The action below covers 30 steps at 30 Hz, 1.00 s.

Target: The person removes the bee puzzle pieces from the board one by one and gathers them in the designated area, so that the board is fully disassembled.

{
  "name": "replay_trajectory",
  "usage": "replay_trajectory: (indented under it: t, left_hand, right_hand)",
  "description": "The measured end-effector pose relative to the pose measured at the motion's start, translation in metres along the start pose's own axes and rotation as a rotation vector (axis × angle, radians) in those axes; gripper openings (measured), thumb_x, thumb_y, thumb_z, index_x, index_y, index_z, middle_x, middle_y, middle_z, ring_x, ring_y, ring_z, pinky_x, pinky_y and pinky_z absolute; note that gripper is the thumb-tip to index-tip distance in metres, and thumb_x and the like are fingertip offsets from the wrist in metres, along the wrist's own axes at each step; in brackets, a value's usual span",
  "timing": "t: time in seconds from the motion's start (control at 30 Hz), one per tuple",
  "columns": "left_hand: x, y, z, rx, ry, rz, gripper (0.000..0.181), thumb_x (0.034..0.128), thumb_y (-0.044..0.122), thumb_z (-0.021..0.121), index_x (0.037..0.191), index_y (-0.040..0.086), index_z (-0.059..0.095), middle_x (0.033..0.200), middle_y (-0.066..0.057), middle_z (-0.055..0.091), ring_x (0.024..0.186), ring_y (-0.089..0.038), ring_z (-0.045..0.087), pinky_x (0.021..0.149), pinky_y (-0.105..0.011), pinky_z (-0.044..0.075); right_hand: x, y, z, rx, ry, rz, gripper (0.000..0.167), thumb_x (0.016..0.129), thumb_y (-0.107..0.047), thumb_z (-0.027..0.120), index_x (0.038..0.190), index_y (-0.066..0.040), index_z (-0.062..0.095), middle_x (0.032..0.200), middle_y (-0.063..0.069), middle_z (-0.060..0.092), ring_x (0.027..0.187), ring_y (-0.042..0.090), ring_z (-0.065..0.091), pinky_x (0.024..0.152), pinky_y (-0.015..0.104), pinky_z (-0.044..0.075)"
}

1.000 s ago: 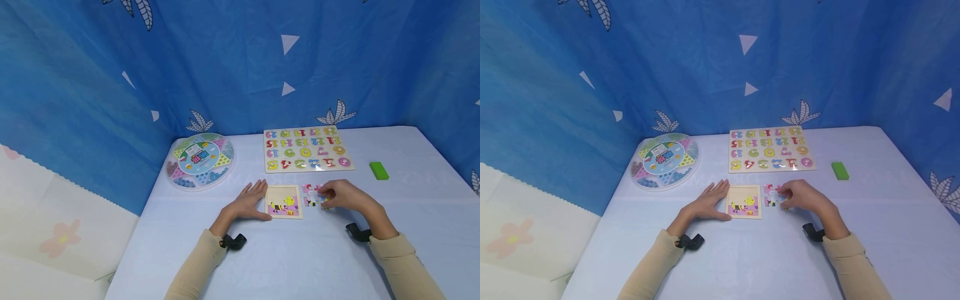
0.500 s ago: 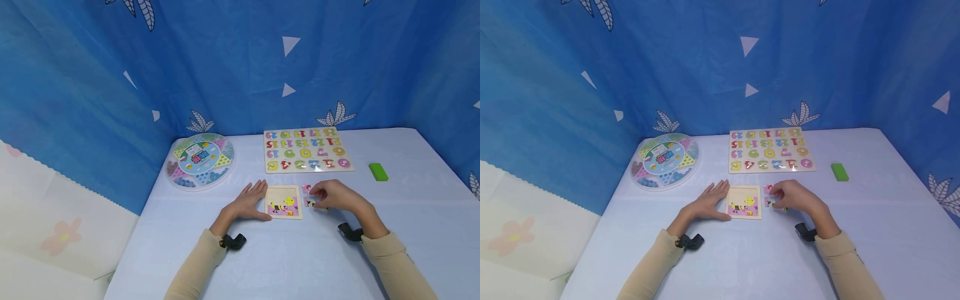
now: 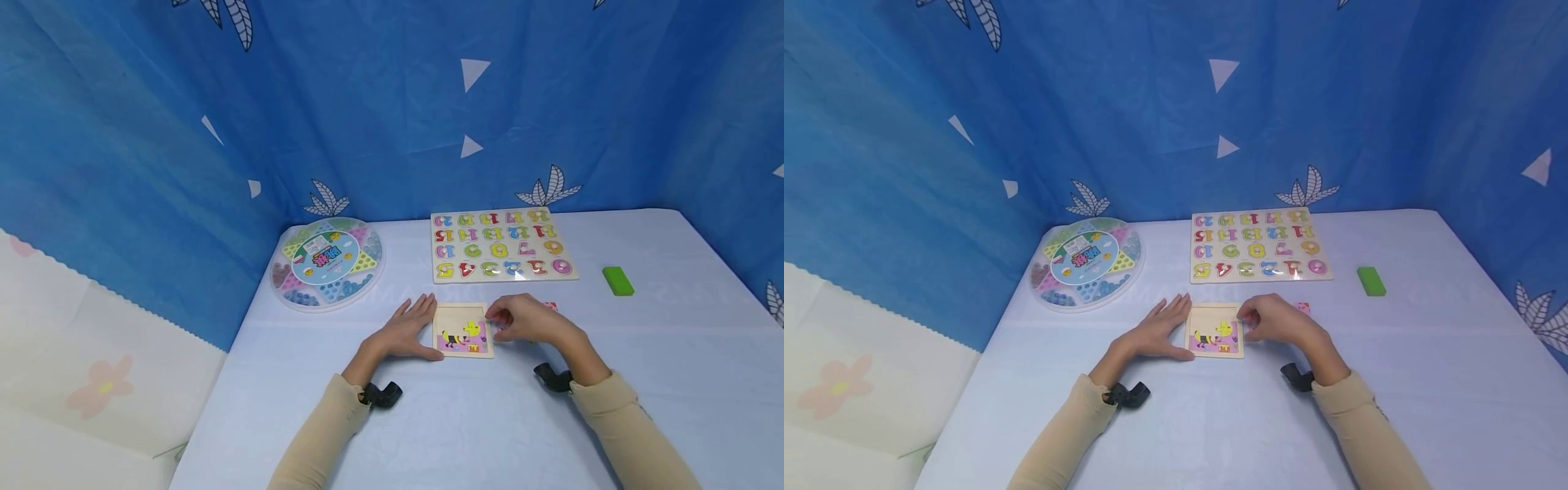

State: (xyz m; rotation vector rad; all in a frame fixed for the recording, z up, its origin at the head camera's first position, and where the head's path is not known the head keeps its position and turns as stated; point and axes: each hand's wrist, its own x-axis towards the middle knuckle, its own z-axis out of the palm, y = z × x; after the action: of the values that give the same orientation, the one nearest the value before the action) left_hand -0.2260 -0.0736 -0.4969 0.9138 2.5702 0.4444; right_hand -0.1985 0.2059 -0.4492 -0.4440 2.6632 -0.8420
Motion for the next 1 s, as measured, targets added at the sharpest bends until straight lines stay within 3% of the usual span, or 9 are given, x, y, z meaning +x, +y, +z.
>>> replay_trajectory:
  t: [0.63, 1.0]
  left_hand:
    - [-0.001, 0.002, -0.001, -0.021, -0.005, 0.000, 0.113, 0.0778, 0.063, 0.069, 0.157, 0.013, 0.007, 0.166, 0.001, 0.000, 0.153, -0.012, -0.006, 0.126, -0.038, -0.003]
    - [-0.001, 0.001, -0.001, -0.014, -0.008, -0.003, 0.113, 0.0780, 0.063, 0.069, 0.157, 0.013, 0.006, 0.166, 0.002, -0.001, 0.153, -0.012, -0.006, 0.126, -0.038, -0.004]
  right_hand:
    - [0.025, -0.011, 0.017, 0.012, -0.056, 0.013, 0.032, 0.073, -0.015, 0.085, 0.101, -0.009, 0.071, 0.086, 0.001, 0.062, 0.080, 0.016, 0.052, 0.073, 0.026, 0.050]
    - [0.026, -0.012, 0.017, -0.013, -0.067, 0.041, 0.031, 0.074, -0.015, 0.085, 0.101, -0.009, 0.071, 0.086, 0.001, 0.061, 0.082, 0.017, 0.051, 0.074, 0.028, 0.048]
